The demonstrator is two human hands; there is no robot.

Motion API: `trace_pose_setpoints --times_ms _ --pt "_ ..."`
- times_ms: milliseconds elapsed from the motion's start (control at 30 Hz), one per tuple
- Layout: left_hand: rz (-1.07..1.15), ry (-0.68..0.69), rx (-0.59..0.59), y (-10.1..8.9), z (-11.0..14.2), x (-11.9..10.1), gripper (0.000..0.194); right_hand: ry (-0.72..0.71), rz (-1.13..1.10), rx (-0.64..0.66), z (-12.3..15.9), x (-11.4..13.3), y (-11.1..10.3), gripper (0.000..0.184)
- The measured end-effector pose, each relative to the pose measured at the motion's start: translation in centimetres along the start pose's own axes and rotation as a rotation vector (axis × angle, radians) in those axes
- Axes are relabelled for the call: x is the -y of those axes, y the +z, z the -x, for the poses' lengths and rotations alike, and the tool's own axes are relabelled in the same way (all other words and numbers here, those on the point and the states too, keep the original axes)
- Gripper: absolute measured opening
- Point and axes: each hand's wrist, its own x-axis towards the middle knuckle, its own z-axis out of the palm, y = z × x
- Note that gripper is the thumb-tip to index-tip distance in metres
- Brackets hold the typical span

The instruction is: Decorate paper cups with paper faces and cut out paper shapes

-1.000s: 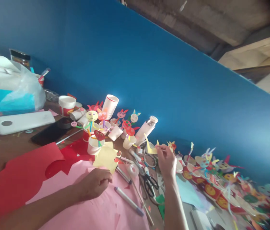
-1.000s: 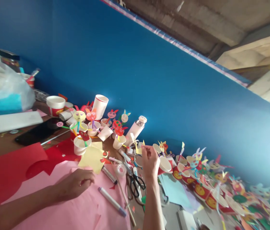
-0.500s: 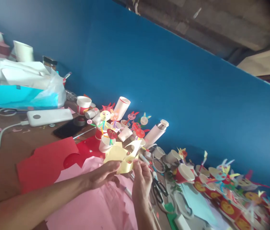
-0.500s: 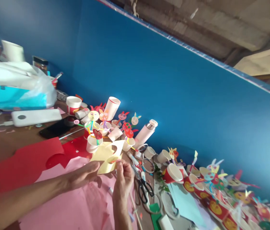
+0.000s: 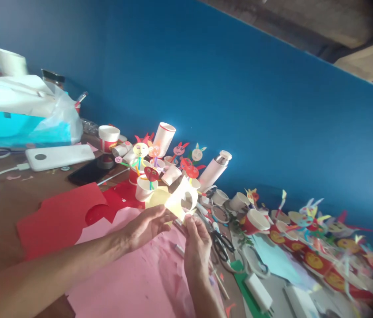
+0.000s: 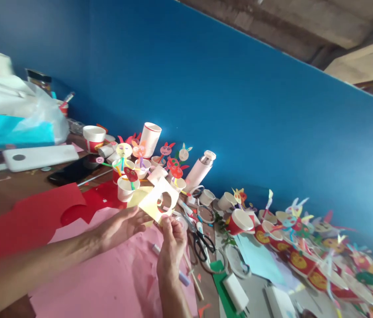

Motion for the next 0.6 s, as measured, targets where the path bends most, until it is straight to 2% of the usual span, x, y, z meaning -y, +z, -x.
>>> trace_pose_setpoints --times_ms 67,133,267,333,467,600 --pt "-0.150 -0.006 0.066 0.6 0.3 0.4 0.033 -0.011 0.030 -0.008 0.2 0.1 0.2 0.017" --pt "-0.316 -0.016 0.041 1.0 0.4 0.9 0.031 -0.027 0.087 -0.001 0.4 0.3 0.5 0.018" --pt "-0.495 -0.044 -0.299 0.6 0.1 1.5 0.033 -0.069 0.151 0.051 0.9 0.5 1.1 0.019" --pt "-0.499 -0.065 -0.413 0.1 -0.2 1.4 0.038 -0.071 0.196 0.067 1.1 0.4 1.1 0.020" --pt "-0.532 -0.016 -0.422 -0.6 -0.4 1.2 0.038 -0.071 0.269 0.086 0.9 0.3 0.5 0.026" --pt "-0.612 0.036 -0.430 -0.5 -0.5 1.0 0.034 -0.117 0.289 0.114 0.9 0.4 0.2 0.026"
